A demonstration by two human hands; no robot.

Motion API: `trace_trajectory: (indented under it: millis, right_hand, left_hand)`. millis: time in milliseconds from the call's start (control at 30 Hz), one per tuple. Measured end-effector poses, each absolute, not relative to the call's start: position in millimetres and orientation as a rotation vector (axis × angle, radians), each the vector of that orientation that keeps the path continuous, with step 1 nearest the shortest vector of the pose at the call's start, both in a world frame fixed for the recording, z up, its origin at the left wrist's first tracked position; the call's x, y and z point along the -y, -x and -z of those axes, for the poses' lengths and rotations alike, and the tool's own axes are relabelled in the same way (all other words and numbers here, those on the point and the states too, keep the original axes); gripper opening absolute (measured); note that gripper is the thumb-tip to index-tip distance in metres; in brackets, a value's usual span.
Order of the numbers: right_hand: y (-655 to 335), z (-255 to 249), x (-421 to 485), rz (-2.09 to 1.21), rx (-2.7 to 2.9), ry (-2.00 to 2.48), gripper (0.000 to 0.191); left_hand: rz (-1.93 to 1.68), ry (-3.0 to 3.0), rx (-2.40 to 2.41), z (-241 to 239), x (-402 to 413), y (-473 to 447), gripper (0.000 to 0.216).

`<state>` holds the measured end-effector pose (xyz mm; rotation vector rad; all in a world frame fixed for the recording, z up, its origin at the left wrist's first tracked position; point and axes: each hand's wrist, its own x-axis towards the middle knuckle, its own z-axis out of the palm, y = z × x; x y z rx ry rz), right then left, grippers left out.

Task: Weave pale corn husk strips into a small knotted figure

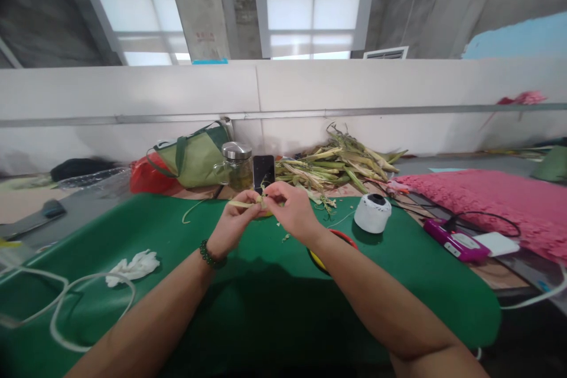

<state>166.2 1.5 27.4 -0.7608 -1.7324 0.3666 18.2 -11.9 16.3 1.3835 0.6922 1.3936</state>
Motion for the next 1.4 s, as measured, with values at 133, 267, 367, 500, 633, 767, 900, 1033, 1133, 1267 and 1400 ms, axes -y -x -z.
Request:
trace_trajectory:
  millis: [133, 267, 367, 500, 633, 767, 900, 1033, 1133, 1267, 1400]
  right_hand:
    - [-166.4, -25.7, -2.2, -0.334, 1.735, 0.789, 0.012]
    - [-166.2, -25.7, 0.4, -0.261, 1.784, 0.788, 0.013]
    - [-166.2, -25.3, 1.6, -0.191, 1.810, 0.783, 0.011]
    - [-167.2, -24.7, 0.9, -0.246, 1.811, 0.774, 0.010]
    - [-167.3, -24.7, 1.7, -0.252, 1.815, 0.778, 0.011]
    - [-167.3, -25.9, 3.6, -0.206, 1.813, 0.790, 0.011]
    - [-169.2, -28.1, 4.1, -0.093, 1.850, 0.763, 0.009]
    - [-169.6, -28.9, 3.3, -0.019, 1.879, 0.716, 0.007]
    - [-168.4, -28.8, 2.9, -0.129, 1.861, 0.731, 0.007]
    - [-169.0, -30.4, 2.1, -0.421, 1.805, 0.734, 0.011]
    - [-174.2, -34.0, -0.7, -0.640, 1.879, 0.649, 0.008]
  left_hand:
    - [-1.404, -1.424, -0.716, -16.7, 13.3, -18.5, 0.026]
    - [-1.420, -1.301, -0.718, -15.5, 11.4, -19.6, 0.027]
    - [-1.391, -1.184, -0.684, -13.6, 8.5, -19.7, 0.029]
    - [-1.335, -1.121, -0.611, -12.2, 5.6, -17.8, 0.030]
    - [-1.311, -1.179, -0.591, -11.2, 4.7, -16.0, 0.028]
    - [-1.322, -1.288, -0.609, -10.8, 5.7, -17.0, 0.028]
    - [-1.309, -1.356, -0.670, -14.5, 9.1, -18.2, 0.027]
    - [-1.315, -1.426, -0.732, -17.9, 12.1, -17.7, 0.026]
    - [-1.332, -1.479, -0.736, -18.8, 13.3, -17.2, 0.025]
    - [-1.328, -1.492, -0.742, -19.6, 14.2, -16.3, 0.023]
    - [-1.310, -1.441, -0.738, -19.4, 13.1, -14.2, 0.021]
